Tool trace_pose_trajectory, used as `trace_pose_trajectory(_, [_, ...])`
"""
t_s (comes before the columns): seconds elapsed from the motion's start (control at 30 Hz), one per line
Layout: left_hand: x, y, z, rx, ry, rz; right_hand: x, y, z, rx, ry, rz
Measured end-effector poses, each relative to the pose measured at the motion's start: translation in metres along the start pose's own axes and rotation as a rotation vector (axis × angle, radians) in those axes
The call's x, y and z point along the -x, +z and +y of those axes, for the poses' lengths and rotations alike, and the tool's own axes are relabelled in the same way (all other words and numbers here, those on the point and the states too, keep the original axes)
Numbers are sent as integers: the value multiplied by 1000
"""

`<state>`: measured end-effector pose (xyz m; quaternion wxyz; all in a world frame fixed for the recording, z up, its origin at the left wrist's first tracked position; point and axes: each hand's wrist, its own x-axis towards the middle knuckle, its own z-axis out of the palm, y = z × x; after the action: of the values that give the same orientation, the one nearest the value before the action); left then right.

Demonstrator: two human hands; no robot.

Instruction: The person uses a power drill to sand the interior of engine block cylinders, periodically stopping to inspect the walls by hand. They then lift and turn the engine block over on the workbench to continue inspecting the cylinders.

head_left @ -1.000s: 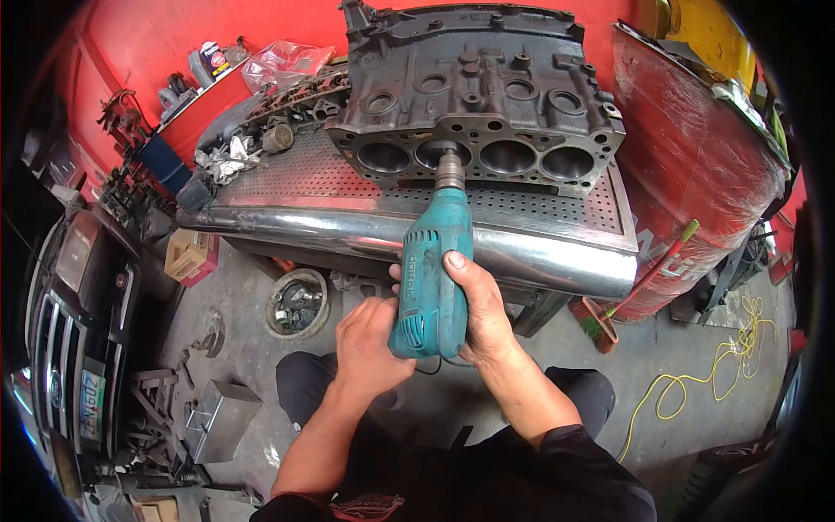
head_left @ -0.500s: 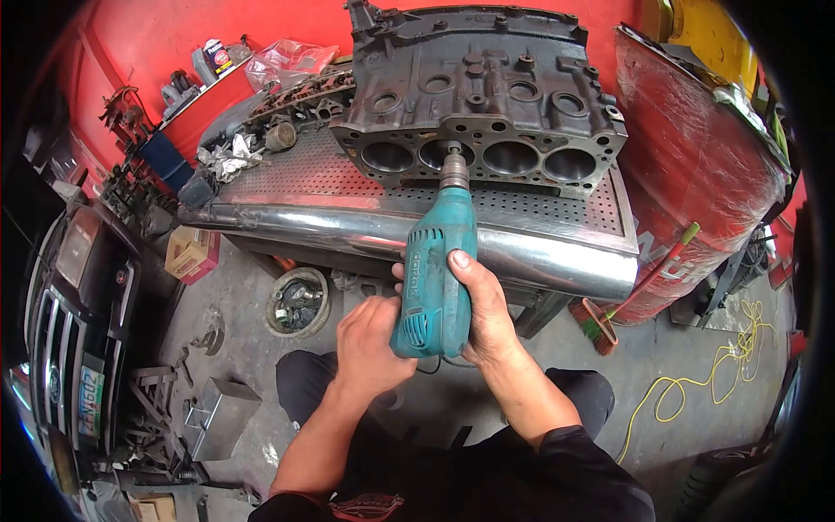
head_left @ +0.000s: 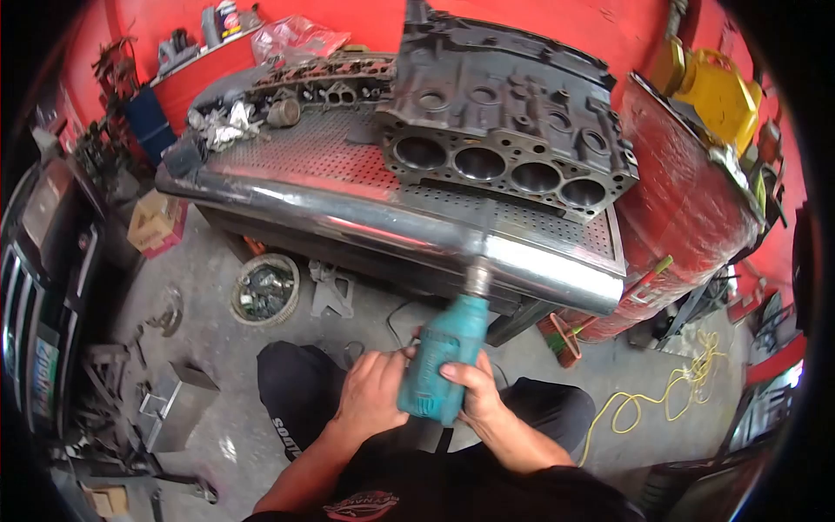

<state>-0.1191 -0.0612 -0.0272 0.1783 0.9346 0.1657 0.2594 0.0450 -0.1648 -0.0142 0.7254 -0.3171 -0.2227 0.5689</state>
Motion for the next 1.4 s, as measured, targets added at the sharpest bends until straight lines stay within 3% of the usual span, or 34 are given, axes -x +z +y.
trace_pose_trajectory(0.13, [-20, -20, 13, 252, 199, -226, 53, -12, -4, 89, -280, 220])
trace_pose_trajectory(0.23, [-59, -33, 4, 482, 222, -176, 99, -13, -32, 85, -474, 420])
trace_pose_trajectory(0.3, [-109, -20, -5, 845, 45, -131, 128, -37, -45, 95, -591, 506])
trace_pose_trajectory(0.43, [-210, 11, -9, 1308, -54, -65, 184, -85, -55, 106, -780, 643])
trace_pose_trajectory(0.53, [-249, 26, 4, 1770, -133, -77, 205, -99, -48, 52, -849, 628])
trace_pose_trajectory(0.63, [-265, 33, 11, 2029, -50, -100, 219, -119, -31, 32, -870, 750])
trace_pose_trajectory(0.7, [-264, 37, 17, 2055, -22, -77, 228, -133, -20, 15, -875, 834])
trace_pose_trajectory(0.83, [-257, 38, 17, 2064, 36, -57, 221, -147, -13, -55, -838, 782])
trace_pose_trajectory(0.9, [-256, 40, 15, 2129, 62, -93, 220, -146, -11, -74, -834, 801])
trace_pose_trajectory(0.93, [-259, 41, 15, 2187, 77, -90, 224, -153, -12, -51, -761, 709])
trace_pose_trajectory(1.03, [-268, 44, 18, 2355, 125, -74, 219, -156, -11, -21, -790, 836])
trace_pose_trajectory(1.1, [-266, 47, 22, 2446, 153, -68, 214, -155, -10, 25, -787, 795])
trace_pose_trajectory(1.4, [-253, 52, 22, 2288, 129, -33, 221, -158, -11, 54, -742, 922])
